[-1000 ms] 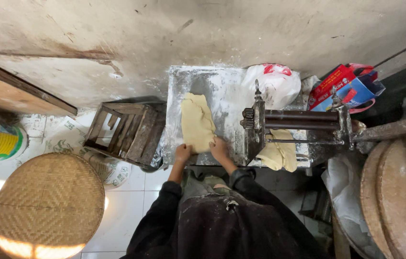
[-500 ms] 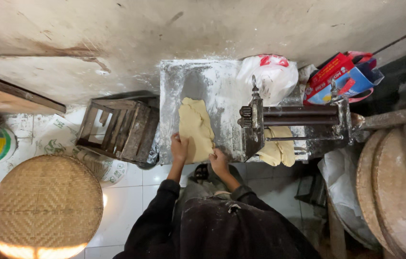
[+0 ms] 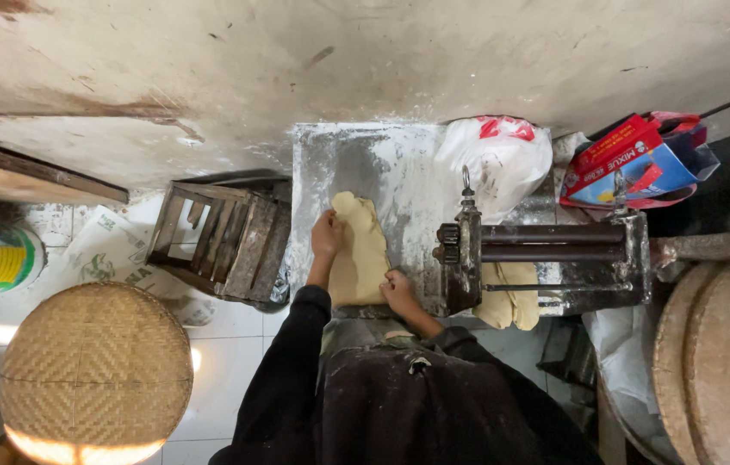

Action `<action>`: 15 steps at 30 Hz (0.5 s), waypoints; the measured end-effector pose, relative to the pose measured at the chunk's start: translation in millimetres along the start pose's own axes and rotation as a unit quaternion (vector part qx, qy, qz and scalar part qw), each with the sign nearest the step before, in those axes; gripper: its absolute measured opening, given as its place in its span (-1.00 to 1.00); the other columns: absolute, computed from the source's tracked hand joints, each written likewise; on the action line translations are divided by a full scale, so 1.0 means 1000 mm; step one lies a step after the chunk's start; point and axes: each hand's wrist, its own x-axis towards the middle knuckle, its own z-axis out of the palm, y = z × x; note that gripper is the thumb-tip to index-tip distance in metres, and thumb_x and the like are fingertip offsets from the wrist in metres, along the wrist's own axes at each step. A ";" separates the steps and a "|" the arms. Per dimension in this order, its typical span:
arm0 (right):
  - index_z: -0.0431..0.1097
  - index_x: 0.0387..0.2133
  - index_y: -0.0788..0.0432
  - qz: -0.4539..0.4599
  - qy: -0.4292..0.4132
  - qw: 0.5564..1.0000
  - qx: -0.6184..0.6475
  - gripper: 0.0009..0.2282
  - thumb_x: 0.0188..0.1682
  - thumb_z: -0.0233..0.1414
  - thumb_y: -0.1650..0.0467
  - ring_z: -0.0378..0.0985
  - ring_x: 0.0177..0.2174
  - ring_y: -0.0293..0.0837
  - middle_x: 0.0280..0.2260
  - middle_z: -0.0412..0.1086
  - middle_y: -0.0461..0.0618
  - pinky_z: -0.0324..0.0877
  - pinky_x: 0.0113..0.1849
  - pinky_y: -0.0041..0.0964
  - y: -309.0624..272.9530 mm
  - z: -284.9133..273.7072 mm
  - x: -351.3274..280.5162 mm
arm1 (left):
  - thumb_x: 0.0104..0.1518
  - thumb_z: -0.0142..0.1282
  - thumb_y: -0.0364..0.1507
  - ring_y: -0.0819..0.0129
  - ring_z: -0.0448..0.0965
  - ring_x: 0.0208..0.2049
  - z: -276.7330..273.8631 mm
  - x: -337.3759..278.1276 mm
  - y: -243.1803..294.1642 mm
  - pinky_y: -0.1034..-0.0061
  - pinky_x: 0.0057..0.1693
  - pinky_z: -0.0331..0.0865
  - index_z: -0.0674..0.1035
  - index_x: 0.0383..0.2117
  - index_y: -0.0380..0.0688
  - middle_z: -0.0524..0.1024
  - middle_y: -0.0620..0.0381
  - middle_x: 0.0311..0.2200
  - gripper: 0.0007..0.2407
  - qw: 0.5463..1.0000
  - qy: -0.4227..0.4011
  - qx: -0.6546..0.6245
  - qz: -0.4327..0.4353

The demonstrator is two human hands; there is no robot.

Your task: The person uses a hand-cranked pasta machine to flatten sheets of dough, repeatedly feeding the dough through the rollers and turning the handle.

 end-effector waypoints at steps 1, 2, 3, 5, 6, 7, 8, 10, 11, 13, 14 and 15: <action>0.43 -0.18 0.29 0.012 -0.017 1.000 -0.012 -0.73 -0.11 0.17 0.40 0.52 -0.43 -0.20 -0.42 0.50 0.04 0.43 -0.34 -0.24 0.000 -0.001 0.007 | 0.11 0.17 -0.37 -0.03 0.62 -0.13 0.001 0.003 0.001 0.23 0.00 0.46 0.55 0.04 -0.16 0.62 -0.11 -0.17 -0.65 1.000 -0.004 0.027 -0.009; 0.42 -0.18 0.29 0.025 -0.034 0.999 -0.024 -0.73 -0.12 0.18 0.40 0.52 -0.42 -0.19 -0.42 0.50 0.05 0.42 -0.34 -0.23 -0.001 -0.002 0.013 | 0.16 0.14 -0.38 -0.07 0.60 -0.06 0.002 0.006 0.003 0.20 0.05 0.43 0.54 0.09 -0.15 0.60 -0.13 -0.11 -0.65 0.998 -0.007 0.055 -0.019; 0.41 -0.18 0.28 0.038 -0.052 0.997 -0.036 -0.72 -0.13 0.19 0.40 0.52 -0.41 -0.18 -0.41 0.50 0.05 0.42 -0.34 -0.22 0.000 -0.002 0.016 | 0.20 0.10 -0.39 -0.10 0.57 0.00 0.005 0.003 0.004 0.18 0.11 0.41 0.52 0.13 -0.13 0.58 -0.15 -0.05 -0.65 0.996 -0.012 0.082 -0.029; 0.39 -0.20 0.29 0.010 -0.061 0.998 0.001 -0.72 -0.16 0.19 0.41 0.50 -0.42 -0.13 -0.42 0.47 0.08 0.42 -0.36 -0.21 0.003 -0.003 0.017 | 0.20 0.09 -0.36 -0.07 0.46 0.14 0.016 -0.010 0.006 0.18 0.22 0.34 0.41 0.21 -0.12 0.47 -0.12 0.10 -0.58 0.985 0.019 0.166 -0.038; 0.39 -0.22 0.29 -0.003 -0.067 0.998 0.019 -0.72 -0.17 0.19 0.42 0.49 -0.42 -0.11 -0.42 0.45 0.10 0.42 -0.37 -0.20 0.006 -0.003 0.016 | 0.20 0.09 -0.34 -0.05 0.41 0.21 0.022 -0.020 0.008 0.18 0.28 0.30 0.36 0.26 -0.11 0.41 -0.10 0.18 -0.54 0.977 0.033 0.207 -0.044; 0.40 -0.23 0.28 0.001 -0.072 0.997 0.023 -0.74 -0.17 0.18 0.42 0.49 -0.43 -0.10 -0.43 0.46 0.09 0.42 -0.38 -0.19 0.007 -0.004 0.014 | 0.26 0.03 -0.35 -0.02 0.33 0.28 0.027 -0.028 0.010 0.16 0.34 0.23 0.31 0.32 -0.10 0.32 -0.05 0.26 -0.53 0.970 0.061 0.234 -0.001; 0.41 -0.25 0.28 0.005 -0.077 0.997 0.027 -0.75 -0.17 0.16 0.42 0.49 -0.44 -0.10 -0.44 0.47 0.09 0.41 -0.39 -0.18 0.008 -0.005 0.012 | 0.33 -0.02 -0.35 0.01 0.25 0.36 0.031 -0.037 0.013 0.13 0.41 0.15 0.25 0.39 -0.08 0.22 0.00 0.34 -0.52 0.961 0.089 0.260 0.042; 0.42 -0.27 0.27 0.013 -0.083 0.996 0.005 -0.77 -0.17 0.17 0.41 0.50 -0.46 -0.09 -0.47 0.47 0.09 0.40 -0.40 -0.18 0.009 -0.005 0.019 | 0.38 -0.10 -0.33 -0.01 0.11 0.45 0.034 -0.044 0.022 0.08 0.47 0.02 0.17 0.45 -0.12 0.08 -0.01 0.43 -0.50 0.942 0.086 0.290 0.144; 0.42 -0.28 0.27 0.023 -0.086 0.996 -0.022 -0.77 -0.17 0.19 0.40 0.50 -0.46 -0.09 -0.48 0.46 0.09 0.40 -0.40 -0.18 0.010 -0.005 0.019 | 0.37 -0.12 -0.31 -0.04 0.04 0.46 0.035 -0.051 0.025 0.06 0.47 -0.04 0.14 0.45 -0.17 0.04 -0.07 0.45 -0.48 0.934 0.050 0.294 0.198; 0.43 -0.30 0.27 0.023 -0.080 0.995 -0.060 -0.76 -0.18 0.21 0.40 0.50 -0.48 -0.08 -0.49 0.45 0.10 0.40 -0.40 -0.17 0.009 -0.004 0.019 | 0.34 -0.16 -0.25 -0.06 -0.06 0.47 0.034 -0.056 0.029 0.04 0.47 -0.14 0.09 0.44 -0.19 -0.04 -0.10 0.47 -0.44 0.917 -0.026 0.316 0.242; 0.43 -0.30 0.27 0.014 -0.071 0.995 -0.071 -0.76 -0.19 0.21 0.40 0.50 -0.48 -0.06 -0.49 0.44 0.11 0.40 -0.40 -0.16 0.008 -0.004 0.019 | 0.32 -0.17 -0.22 -0.03 -0.11 0.47 0.034 -0.055 0.030 0.03 0.47 -0.18 0.08 0.43 -0.16 -0.07 -0.07 0.47 -0.43 0.911 -0.067 0.334 0.231; 0.43 -0.31 0.27 0.005 -0.063 0.995 -0.084 -0.76 -0.20 0.21 0.40 0.50 -0.49 -0.05 -0.49 0.43 0.12 0.40 -0.40 -0.16 0.008 -0.005 0.018 | 0.29 -0.18 -0.19 -0.01 -0.15 0.48 0.035 -0.054 0.031 0.02 0.47 -0.22 0.07 0.42 -0.12 -0.10 -0.03 0.47 -0.42 0.904 -0.107 0.351 0.220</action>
